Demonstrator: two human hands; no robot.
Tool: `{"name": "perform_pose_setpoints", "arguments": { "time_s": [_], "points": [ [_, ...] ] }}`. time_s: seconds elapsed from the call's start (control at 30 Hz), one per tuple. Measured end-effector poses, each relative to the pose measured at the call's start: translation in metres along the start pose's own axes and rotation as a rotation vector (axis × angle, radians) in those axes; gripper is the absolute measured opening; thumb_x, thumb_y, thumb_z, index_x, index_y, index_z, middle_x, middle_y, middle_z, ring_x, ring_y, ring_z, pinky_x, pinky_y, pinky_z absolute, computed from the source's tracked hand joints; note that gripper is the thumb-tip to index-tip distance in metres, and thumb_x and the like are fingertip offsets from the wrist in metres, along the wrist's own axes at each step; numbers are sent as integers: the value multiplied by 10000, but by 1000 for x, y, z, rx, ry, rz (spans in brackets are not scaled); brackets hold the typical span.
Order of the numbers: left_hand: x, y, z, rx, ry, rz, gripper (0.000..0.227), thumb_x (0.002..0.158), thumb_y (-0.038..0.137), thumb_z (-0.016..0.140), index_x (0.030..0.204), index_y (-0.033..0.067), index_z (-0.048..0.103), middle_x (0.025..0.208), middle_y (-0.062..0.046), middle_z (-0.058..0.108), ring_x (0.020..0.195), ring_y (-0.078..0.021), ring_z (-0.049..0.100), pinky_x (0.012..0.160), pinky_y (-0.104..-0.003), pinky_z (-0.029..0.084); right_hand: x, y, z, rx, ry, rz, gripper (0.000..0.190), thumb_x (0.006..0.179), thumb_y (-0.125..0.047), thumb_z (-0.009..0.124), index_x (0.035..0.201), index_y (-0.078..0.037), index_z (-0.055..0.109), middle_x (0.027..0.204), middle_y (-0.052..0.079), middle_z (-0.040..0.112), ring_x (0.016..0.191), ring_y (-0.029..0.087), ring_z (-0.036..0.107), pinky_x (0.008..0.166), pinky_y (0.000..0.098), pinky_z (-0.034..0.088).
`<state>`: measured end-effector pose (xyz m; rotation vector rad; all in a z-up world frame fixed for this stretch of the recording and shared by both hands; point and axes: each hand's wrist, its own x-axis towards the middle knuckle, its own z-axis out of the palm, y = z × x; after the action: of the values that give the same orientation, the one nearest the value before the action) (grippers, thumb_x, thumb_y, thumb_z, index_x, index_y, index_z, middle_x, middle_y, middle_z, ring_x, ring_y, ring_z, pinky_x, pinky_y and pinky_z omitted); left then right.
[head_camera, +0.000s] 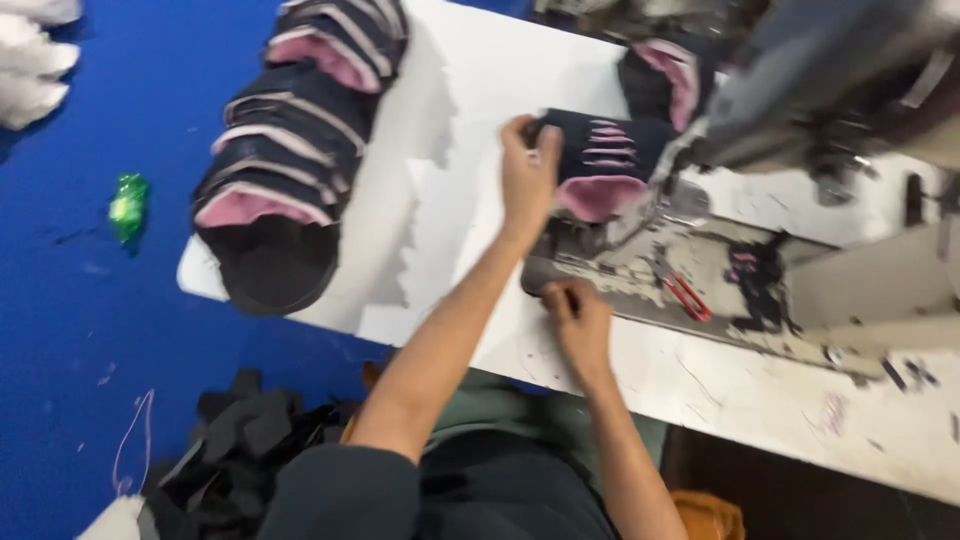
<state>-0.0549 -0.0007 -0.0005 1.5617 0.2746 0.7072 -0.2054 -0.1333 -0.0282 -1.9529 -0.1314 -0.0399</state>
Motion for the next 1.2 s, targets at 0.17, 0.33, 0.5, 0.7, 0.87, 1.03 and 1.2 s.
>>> {"name": "perform_pose_setpoints", "arguments": {
  "time_s": [0.17, 0.33, 0.5, 0.7, 0.87, 1.03, 1.2],
  "points": [
    [-51, 51, -68, 212, -35, 314, 621, 1029, 240, 682, 1499, -38, 385, 1470, -246, 472, 1379, -398, 459, 1155, -484, 405, -3, -10, -2, 107, -5, 107, 219, 1027, -182, 653, 949, 17, 700, 749, 55, 674, 618, 87, 526, 549, 263, 425],
    [-63, 33, -180, 516, 201, 383, 594, 909, 115, 785, 1363, -30, 431, 1460, -270, 430, 1409, -429, 401, 1200, -532, 320, -5, -22, -2, 83, -21, 120, 188, 999, -158, 636, 951, 6, 712, 787, 46, 729, 596, 98, 572, 521, 267, 443],
    [-24, 20, -259, 887, 348, 305, 629, 882, 282, 862, 1260, -11, 453, 1370, -273, 458, 1319, -439, 436, 1118, -577, 354, -5, -20, 1, 13, -43, 53, 194, 1000, -169, 643, 943, -3, 727, 797, 40, 743, 633, 89, 628, 562, 257, 494],
    [-2, 17, -262, 1271, 231, 201, 857, 801, 504, 827, 1396, -21, 505, 1369, -260, 483, 1170, -452, 449, 924, -595, 375, -5, 4, -2, -13, -8, 33, 201, 982, -184, 665, 913, -7, 732, 762, 43, 735, 622, 93, 634, 569, 255, 513],
    [-4, 6, -262, 1351, 204, 144, 630, 899, 426, 782, 1328, 37, 534, 1418, -278, 452, 1238, -456, 423, 990, -550, 369, -6, -2, -3, 60, -3, 97, 194, 967, -187, 669, 921, -9, 732, 757, 38, 750, 615, 93, 636, 558, 261, 509],
    [-27, -71, -298, 1358, 439, 290, 1093, 991, 555, 790, 1391, -324, 277, 1455, -496, 305, 1326, -616, 303, 1077, -658, 254, -6, -7, -7, 20, -44, 71, 192, 965, -179, 667, 924, -4, 736, 757, 46, 746, 612, 101, 641, 556, 263, 513],
    [-75, 46, -263, 1009, 182, 247, 927, 978, 372, 734, 1495, -256, 291, 1501, -475, 308, 1425, -584, 303, 1198, -654, 225, 0, 2, -6, 33, -30, 1, 160, 976, -147, 662, 924, -8, 723, 808, 51, 733, 689, 88, 666, 611, 248, 531]
  ]
}}
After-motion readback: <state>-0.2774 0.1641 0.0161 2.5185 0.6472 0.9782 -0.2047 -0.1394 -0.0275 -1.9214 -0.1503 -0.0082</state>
